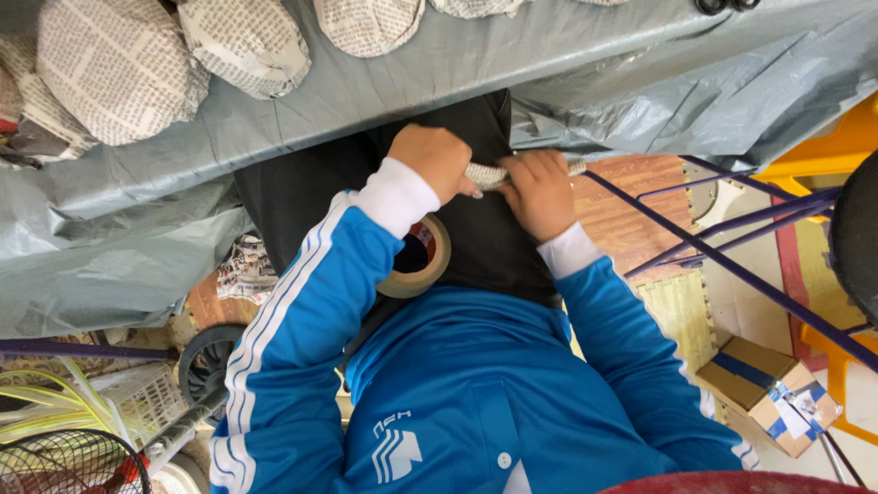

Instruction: The person wraps sheets of newspaper around round forms, pressing and folding the paper to cover them, and tears pieces of tape to secure the wrapped paper. The finished wrapped balls are placed on a table with many similar newspaper-covered balls.

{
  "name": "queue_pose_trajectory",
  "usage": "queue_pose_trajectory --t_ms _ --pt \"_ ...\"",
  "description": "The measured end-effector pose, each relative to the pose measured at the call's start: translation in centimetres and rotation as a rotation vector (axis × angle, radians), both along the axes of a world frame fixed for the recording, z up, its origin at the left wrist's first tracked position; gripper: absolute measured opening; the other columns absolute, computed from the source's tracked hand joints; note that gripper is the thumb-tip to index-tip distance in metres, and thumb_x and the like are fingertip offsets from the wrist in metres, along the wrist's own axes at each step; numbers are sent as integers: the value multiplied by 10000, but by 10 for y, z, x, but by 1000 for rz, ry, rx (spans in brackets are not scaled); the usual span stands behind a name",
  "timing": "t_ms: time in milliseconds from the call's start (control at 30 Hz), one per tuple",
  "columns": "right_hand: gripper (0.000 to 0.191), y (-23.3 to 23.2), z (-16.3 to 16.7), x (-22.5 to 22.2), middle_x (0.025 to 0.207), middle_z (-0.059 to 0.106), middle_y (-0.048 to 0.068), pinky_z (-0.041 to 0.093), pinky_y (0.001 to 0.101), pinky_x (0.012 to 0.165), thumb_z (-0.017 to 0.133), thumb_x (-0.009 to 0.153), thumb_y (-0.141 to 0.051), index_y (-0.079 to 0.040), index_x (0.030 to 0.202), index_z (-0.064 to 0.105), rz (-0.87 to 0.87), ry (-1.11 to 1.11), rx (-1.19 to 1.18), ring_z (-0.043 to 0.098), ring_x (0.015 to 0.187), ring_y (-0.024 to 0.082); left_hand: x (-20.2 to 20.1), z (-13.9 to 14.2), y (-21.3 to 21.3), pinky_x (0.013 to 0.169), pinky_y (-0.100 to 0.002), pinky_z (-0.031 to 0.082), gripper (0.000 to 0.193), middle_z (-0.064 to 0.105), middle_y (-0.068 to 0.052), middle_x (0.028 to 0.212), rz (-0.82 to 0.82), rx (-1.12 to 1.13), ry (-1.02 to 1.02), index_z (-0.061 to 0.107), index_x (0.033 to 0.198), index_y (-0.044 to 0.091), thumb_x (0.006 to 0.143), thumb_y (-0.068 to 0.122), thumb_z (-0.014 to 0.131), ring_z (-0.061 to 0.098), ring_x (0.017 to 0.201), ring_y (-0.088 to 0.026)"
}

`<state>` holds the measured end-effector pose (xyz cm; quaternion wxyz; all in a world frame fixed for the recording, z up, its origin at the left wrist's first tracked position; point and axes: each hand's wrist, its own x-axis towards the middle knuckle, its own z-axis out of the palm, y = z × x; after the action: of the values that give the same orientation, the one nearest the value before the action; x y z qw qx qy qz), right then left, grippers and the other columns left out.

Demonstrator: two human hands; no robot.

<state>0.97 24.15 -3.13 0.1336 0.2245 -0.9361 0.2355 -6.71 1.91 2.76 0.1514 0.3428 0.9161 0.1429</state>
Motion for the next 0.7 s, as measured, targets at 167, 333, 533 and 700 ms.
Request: queue_pose_trajectory --t_ms 167,333,533,700 --pt "450 6 22 14 1078 668 137 484 474 909 832 788 -183 -38 1160 625 182 -64 -43 635 1017 364 11 22 -24 610 -410 532 411 715 -156 696 101 260 -398 797 808 67 768 476 824 693 645 -295" --pt "551 1 44 33 1075 648 197 488 487 886 829 761 -203 -4 1221 598 184 -83 -105 626 994 406 23 29 -34 524 -314 520 372 722 -107 667 311 479 -831 797 868 25 789 388 793 659 568 -154" --pt "436 -3 54 35 1045 674 193 513 490 882 736 792 -74 -21 1206 607 45 12 -105 652 965 415 47 42 -26 582 -271 552 413 774 -68 750 492 841 -1037 792 891 -21 897 389 740 696 639 -109" --pt "152 7 55 42 971 677 160 520 382 780 592 1073 -157 -32 1158 610 35 -242 -499 675 887 330 52 56 -42 903 -265 541 480 733 -53 1089 282 1169 -1007 716 1286 -16 1091 415 633 659 1006 -103"
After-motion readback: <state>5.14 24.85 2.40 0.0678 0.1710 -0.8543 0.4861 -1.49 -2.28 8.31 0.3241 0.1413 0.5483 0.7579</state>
